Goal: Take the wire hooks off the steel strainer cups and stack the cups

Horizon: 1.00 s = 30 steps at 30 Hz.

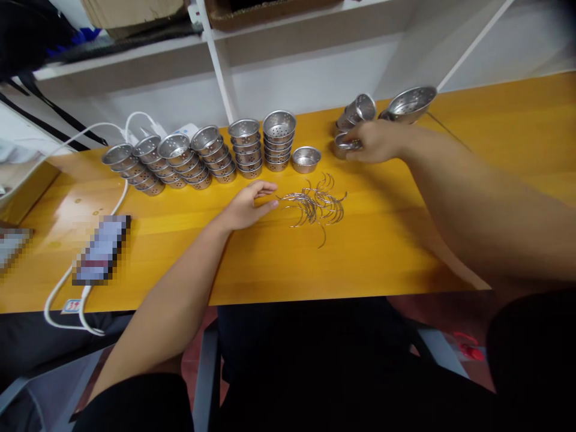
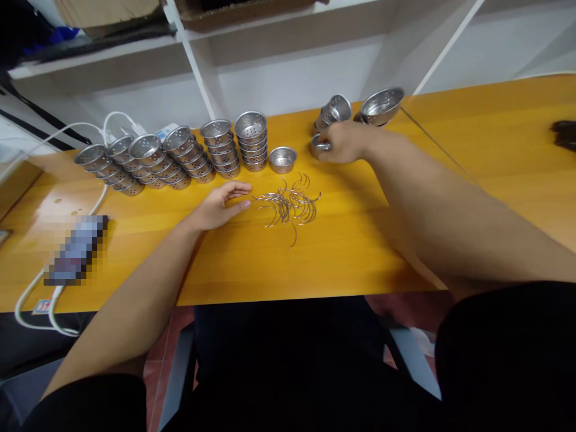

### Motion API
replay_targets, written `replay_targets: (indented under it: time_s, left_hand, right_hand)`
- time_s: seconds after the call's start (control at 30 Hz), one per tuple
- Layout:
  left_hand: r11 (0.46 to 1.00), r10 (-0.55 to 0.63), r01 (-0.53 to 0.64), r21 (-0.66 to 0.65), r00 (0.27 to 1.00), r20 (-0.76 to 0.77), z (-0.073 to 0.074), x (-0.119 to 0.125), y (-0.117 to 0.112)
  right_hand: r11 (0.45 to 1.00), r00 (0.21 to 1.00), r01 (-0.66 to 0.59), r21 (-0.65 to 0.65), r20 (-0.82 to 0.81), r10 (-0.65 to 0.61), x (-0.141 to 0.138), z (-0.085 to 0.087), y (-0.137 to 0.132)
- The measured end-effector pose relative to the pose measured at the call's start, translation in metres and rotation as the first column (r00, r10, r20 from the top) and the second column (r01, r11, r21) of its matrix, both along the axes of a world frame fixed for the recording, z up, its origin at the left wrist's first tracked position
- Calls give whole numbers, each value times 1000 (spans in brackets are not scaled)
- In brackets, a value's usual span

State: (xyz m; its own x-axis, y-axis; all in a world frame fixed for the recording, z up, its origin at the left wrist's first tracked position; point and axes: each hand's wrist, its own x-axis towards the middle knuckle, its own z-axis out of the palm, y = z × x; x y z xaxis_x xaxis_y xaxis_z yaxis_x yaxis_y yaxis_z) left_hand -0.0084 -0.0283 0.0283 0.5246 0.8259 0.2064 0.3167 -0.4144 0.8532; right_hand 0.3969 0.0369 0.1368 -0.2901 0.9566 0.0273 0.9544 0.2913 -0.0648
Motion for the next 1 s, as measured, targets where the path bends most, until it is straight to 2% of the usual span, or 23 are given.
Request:
replay_targets:
  time_s: [0.1,0.17,0.27,0.33,0.4,0.43,0.5,0.57,0.63,0.67,0.73,0.87,0.93,1.0]
  left_hand:
    - [1000,13,-13,-13,1000,-2,0,1,1]
    - [1000,15,-15,-23,1000,5,0,1,1]
    - [1000,13,-13,-24,999,31,1,1,1]
    - [1000,5,-5,-8,998,67,1,2,0]
    - [1000,-13,13,-2,992,127,2,4,-2]
    - [1000,-26,27,-5,986,162,2,6,-3]
    - [998,-57,59,-5,972,230,4,10,-5]
    - [996,-87,86,15,963,257,7,12,-5]
    - [996,-93,90,25,967,236,10,12,-3]
    - [997,-83,81,19,970,227,10,11,-2]
    - [999,-49,53,-8,968,246,7,8,3]
    - [997,-56,70,-31,944,325,-4,4,13]
    - [996,-87,94,-6,944,318,-7,4,15]
    - [994,-104,105,16,946,306,-7,4,15]
  right_hand:
    - [996,992,-4,-84,127,15,1,-13,-5]
    - [998,994,32,-56,106,-26,-1,-12,-10]
    - [998,998,43,46,-47,-40,-6,1,-24]
    - [987,972,-31,158,-226,66,-14,10,-38]
    - [955,873,-163,247,-415,257,-30,12,-55]
    - [935,788,-249,254,-508,348,-40,9,-64]
    - [890,588,-400,216,-685,431,-66,-4,-80]
    - [839,416,-530,123,-824,384,-92,-22,-92]
    - [793,312,-605,69,-896,316,-111,-42,-97]
    - [783,275,-616,84,-909,314,-116,-50,-97]
    - [780,258,-607,149,-892,371,-118,-63,-92]
    - [835,354,-472,282,-807,472,-104,-72,-79]
    - [848,385,-443,290,-793,472,-99,-73,-75]
    - [835,382,-479,272,-791,477,-98,-75,-74]
